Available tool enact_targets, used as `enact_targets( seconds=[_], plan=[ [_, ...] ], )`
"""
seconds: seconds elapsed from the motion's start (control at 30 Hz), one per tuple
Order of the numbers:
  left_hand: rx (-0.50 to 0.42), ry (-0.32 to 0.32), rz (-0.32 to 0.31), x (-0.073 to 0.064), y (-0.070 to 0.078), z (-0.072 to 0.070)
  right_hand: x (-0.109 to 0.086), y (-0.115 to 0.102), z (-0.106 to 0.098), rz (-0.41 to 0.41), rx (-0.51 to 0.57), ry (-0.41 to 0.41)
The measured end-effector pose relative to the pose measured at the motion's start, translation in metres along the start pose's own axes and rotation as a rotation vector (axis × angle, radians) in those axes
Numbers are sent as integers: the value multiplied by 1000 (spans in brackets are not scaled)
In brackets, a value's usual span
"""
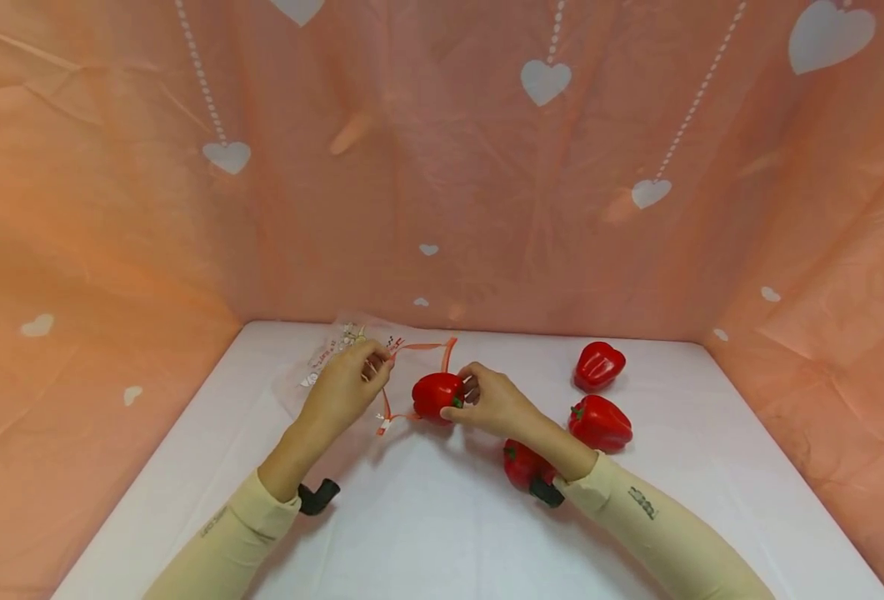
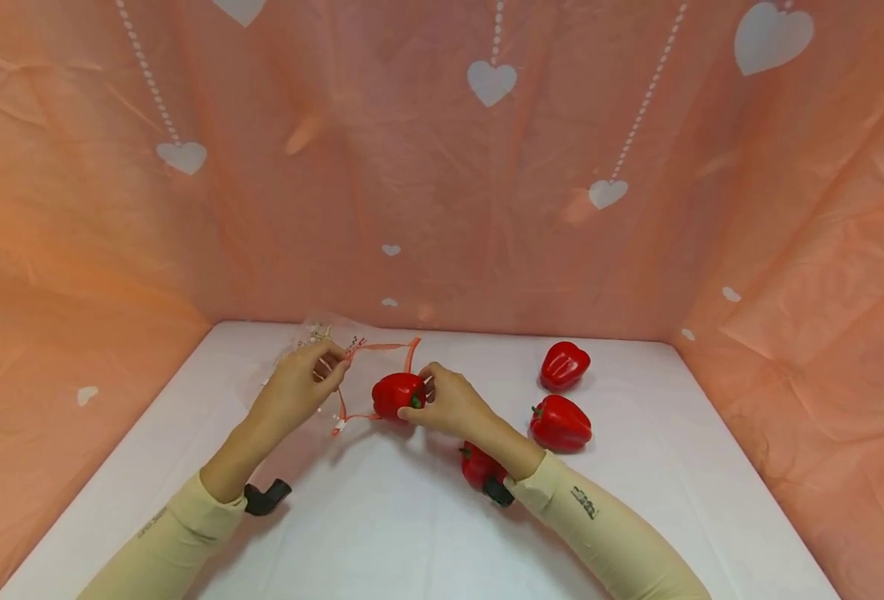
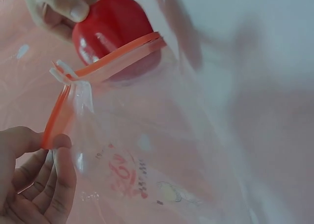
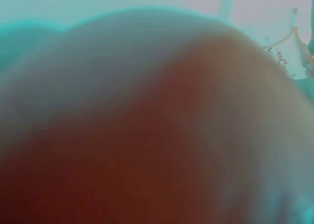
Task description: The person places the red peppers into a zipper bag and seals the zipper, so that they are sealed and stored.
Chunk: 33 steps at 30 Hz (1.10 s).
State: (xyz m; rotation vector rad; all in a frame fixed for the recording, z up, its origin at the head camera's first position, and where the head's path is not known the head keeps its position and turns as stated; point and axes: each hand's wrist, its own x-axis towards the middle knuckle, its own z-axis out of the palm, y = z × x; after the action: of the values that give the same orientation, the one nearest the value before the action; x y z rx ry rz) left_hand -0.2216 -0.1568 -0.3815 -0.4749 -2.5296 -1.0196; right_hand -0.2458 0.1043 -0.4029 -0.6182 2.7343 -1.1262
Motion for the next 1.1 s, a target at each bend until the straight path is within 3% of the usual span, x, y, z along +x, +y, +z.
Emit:
enact_targets(
  seconds=[0.43,0.7,1.1],
  plan=[
    [-21,26,20,1,-1,-3,0,0,2,44,-37,-18],
    [-49,-20,7,0,4,3,2,-9,2,-8,14,29],
    [-85,-69,8,-1,7,7,14,-18,12,1,92,31]
  ],
)
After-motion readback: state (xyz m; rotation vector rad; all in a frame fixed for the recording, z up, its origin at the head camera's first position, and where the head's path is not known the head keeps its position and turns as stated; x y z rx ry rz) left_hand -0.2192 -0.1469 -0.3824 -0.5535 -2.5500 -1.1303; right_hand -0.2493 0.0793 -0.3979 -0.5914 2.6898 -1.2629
